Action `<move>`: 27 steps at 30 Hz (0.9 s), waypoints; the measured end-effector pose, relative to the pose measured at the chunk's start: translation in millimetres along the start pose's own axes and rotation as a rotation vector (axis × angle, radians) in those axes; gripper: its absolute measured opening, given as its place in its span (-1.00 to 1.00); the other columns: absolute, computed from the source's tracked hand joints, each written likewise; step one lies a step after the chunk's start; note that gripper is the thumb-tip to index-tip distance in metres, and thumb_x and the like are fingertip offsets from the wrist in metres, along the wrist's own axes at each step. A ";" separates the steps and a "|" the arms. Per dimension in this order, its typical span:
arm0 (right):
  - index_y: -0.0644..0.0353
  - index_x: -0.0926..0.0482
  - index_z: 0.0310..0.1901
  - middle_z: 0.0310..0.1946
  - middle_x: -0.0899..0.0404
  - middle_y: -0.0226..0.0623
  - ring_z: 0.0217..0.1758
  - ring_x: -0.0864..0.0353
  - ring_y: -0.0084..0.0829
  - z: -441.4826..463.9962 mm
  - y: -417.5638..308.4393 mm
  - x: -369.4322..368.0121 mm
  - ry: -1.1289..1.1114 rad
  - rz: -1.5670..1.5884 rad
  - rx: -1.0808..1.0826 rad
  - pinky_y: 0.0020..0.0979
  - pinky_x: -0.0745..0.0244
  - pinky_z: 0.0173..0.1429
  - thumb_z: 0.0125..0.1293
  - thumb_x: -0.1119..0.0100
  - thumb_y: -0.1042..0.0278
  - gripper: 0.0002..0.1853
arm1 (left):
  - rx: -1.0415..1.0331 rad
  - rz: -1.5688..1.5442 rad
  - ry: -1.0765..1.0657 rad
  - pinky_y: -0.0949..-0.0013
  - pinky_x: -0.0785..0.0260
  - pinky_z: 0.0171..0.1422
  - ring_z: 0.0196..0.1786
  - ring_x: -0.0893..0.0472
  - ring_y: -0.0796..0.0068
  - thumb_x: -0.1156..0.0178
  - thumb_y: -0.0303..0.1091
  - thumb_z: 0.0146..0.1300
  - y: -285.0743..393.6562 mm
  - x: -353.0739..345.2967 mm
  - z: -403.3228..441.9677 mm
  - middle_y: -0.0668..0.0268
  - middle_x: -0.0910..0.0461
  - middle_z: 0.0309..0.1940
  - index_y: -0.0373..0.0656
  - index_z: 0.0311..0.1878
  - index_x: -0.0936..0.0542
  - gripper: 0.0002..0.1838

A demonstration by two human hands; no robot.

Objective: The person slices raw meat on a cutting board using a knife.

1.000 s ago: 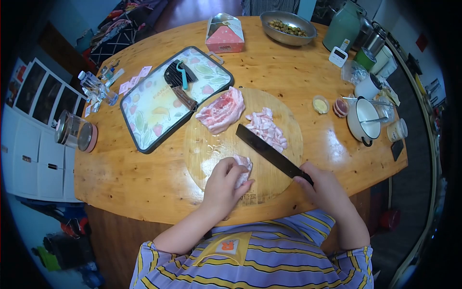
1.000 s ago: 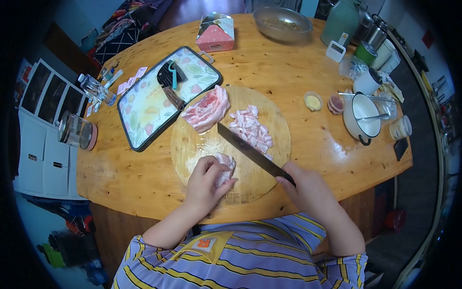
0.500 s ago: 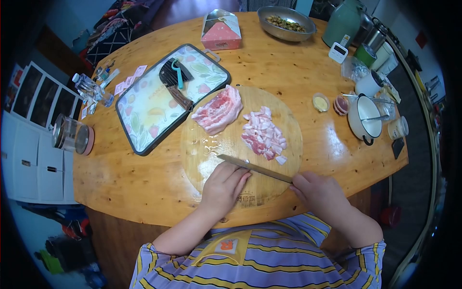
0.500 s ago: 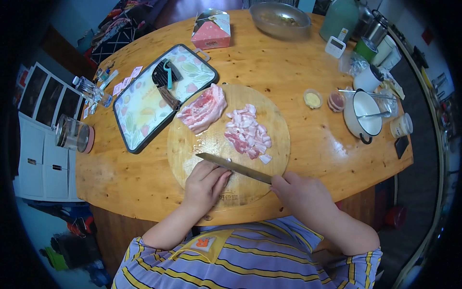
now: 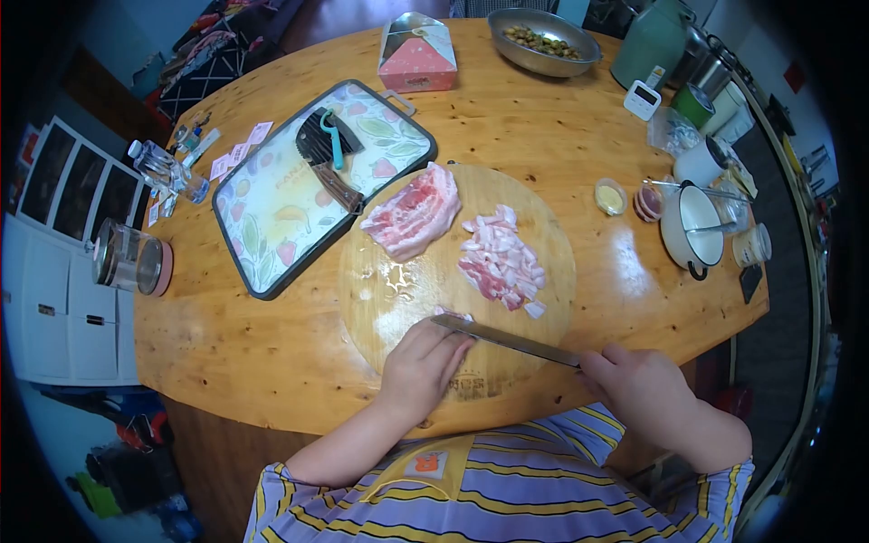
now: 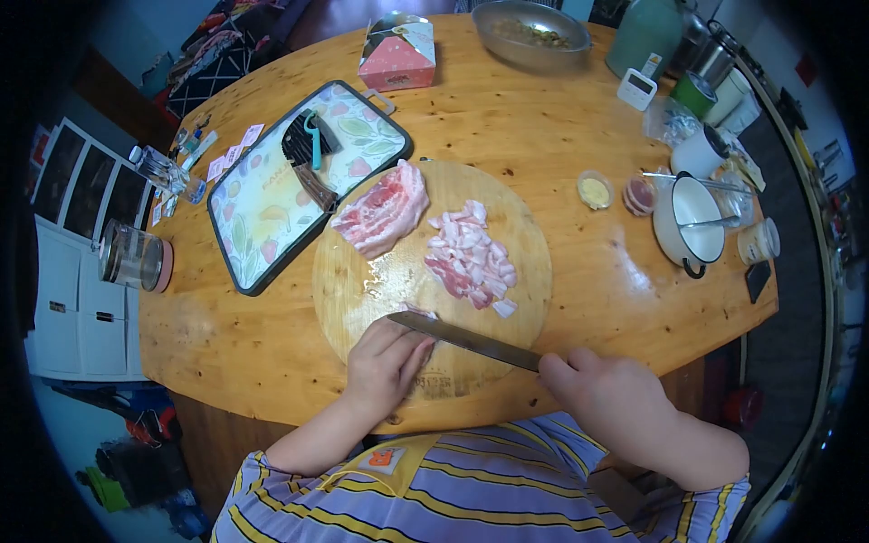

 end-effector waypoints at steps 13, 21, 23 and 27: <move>0.07 -0.55 -0.05 -0.36 -0.66 -0.12 -0.35 -0.74 0.06 32.2 1.6 -5.2 -0.145 0.156 -0.039 0.03 -0.63 -0.29 0.59 -0.27 0.19 -0.83 | 0.010 -0.007 -0.021 0.14 -0.67 0.08 -0.02 -0.79 0.09 -0.58 -0.52 0.23 -2.9 -1.3 -1.3 0.18 -0.81 -0.11 -0.22 -0.10 -0.82 -0.81; 0.10 -0.51 0.01 -0.38 -0.67 -0.10 -0.27 -0.77 0.12 110.8 -26.1 -38.4 0.098 0.359 0.247 0.09 -0.64 -0.17 0.65 -0.11 0.29 -0.89 | 0.009 0.013 -0.008 0.15 -0.67 0.07 -0.05 -0.79 0.09 -0.58 -0.50 0.24 -2.4 -1.0 -2.4 0.18 -0.81 -0.12 -0.20 -0.09 -0.83 -0.81; 0.13 -0.51 0.00 -0.38 -0.67 -0.11 -0.26 -0.77 0.11 112.8 -28.4 -39.1 0.078 0.340 0.240 0.09 -0.64 -0.16 0.63 -0.11 0.31 -0.89 | 0.011 0.019 0.005 0.14 -0.66 0.05 -0.06 -0.78 0.09 -0.58 -0.51 0.24 -2.0 0.7 -2.9 0.18 -0.81 -0.13 -0.19 -0.10 -0.83 -0.81; 0.18 -0.50 -0.03 -0.37 -0.67 -0.07 -0.25 -0.76 0.12 95.4 -21.7 -50.7 0.113 0.284 0.205 0.09 -0.63 -0.15 0.57 -0.14 0.34 -0.89 | 0.012 0.071 -0.001 0.14 -0.66 0.04 -0.08 -0.77 0.10 -0.58 -0.51 0.23 0.5 3.3 -4.7 0.18 -0.79 -0.16 -0.19 -0.11 -0.82 -0.82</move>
Point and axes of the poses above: each hand's wrist, its own z-axis towards the middle knuckle, its own x-axis out of the back of the hand, y = z × x, the point moved 4 cm from there along z, towards the middle knuckle
